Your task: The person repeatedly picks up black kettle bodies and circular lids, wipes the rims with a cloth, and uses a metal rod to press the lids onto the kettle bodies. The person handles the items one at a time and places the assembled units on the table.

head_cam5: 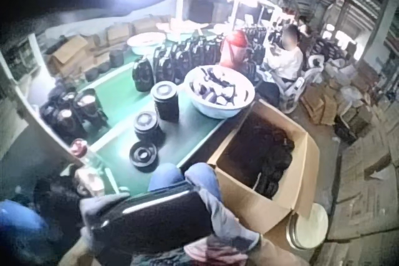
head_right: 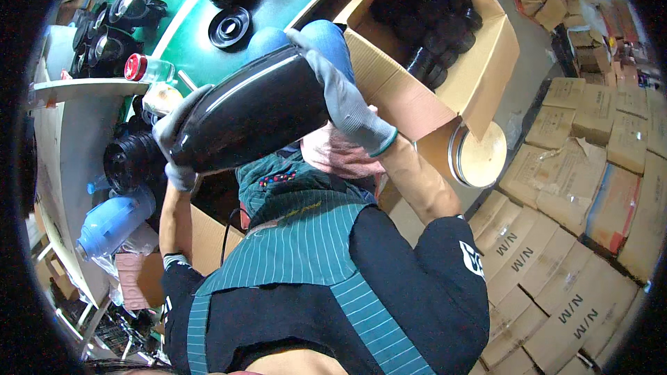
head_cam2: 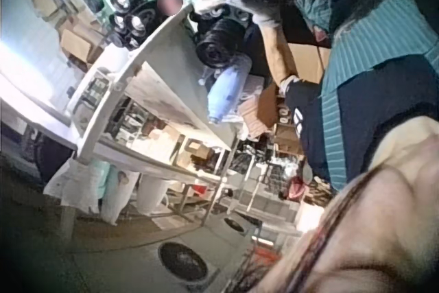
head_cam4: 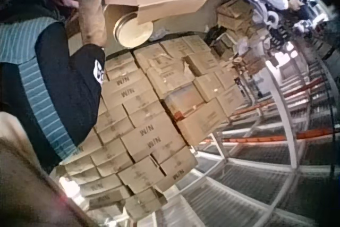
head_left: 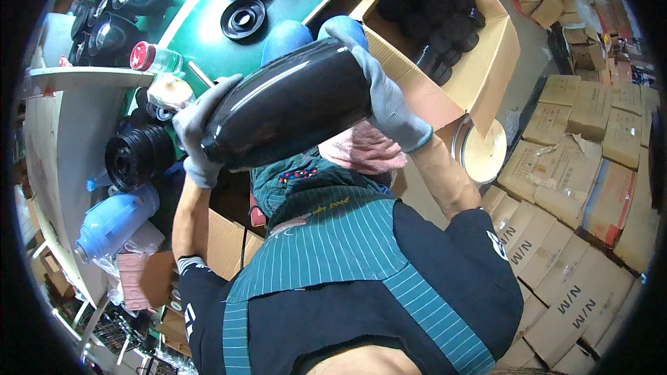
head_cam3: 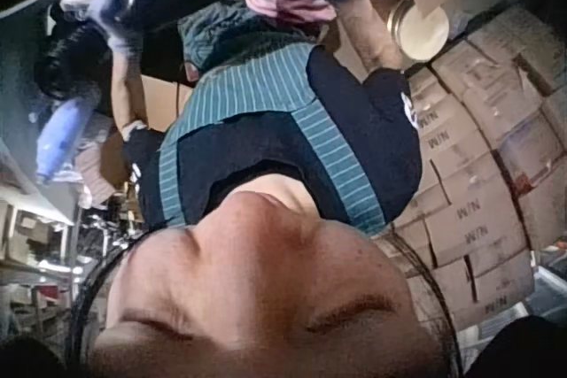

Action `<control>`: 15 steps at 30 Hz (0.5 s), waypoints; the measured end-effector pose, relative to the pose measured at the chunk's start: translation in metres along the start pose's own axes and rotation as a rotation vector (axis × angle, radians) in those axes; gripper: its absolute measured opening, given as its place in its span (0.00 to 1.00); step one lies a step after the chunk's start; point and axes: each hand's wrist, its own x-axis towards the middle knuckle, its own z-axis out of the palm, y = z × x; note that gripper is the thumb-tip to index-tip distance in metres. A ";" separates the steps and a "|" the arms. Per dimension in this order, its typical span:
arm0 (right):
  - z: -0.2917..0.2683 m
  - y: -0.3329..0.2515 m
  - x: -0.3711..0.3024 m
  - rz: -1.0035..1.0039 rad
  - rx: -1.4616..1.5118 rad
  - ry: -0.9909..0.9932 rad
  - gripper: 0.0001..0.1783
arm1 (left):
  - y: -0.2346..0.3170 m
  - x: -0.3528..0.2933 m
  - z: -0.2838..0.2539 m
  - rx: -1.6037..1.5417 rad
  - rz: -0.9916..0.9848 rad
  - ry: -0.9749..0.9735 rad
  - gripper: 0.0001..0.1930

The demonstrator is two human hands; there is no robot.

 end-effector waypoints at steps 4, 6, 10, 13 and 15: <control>-0.001 -0.036 0.009 0.039 -0.155 -0.076 0.32 | -0.093 -0.073 0.062 -0.756 -0.508 0.116 0.17; 0.000 -0.047 0.012 0.191 0.022 -0.077 0.37 | -0.112 -0.121 0.093 -1.338 -0.428 -0.038 0.32; 0.002 -0.048 0.004 0.080 0.086 -0.056 0.46 | -0.100 -0.155 0.127 -1.618 -0.550 -0.106 0.33; 0.007 -0.051 -0.003 0.089 0.068 -0.029 0.46 | -0.089 -0.157 0.132 -1.202 -0.297 -0.099 0.33; 0.008 -0.051 -0.003 0.079 0.074 -0.024 0.47 | -0.087 -0.155 0.134 -0.538 0.023 -0.034 0.32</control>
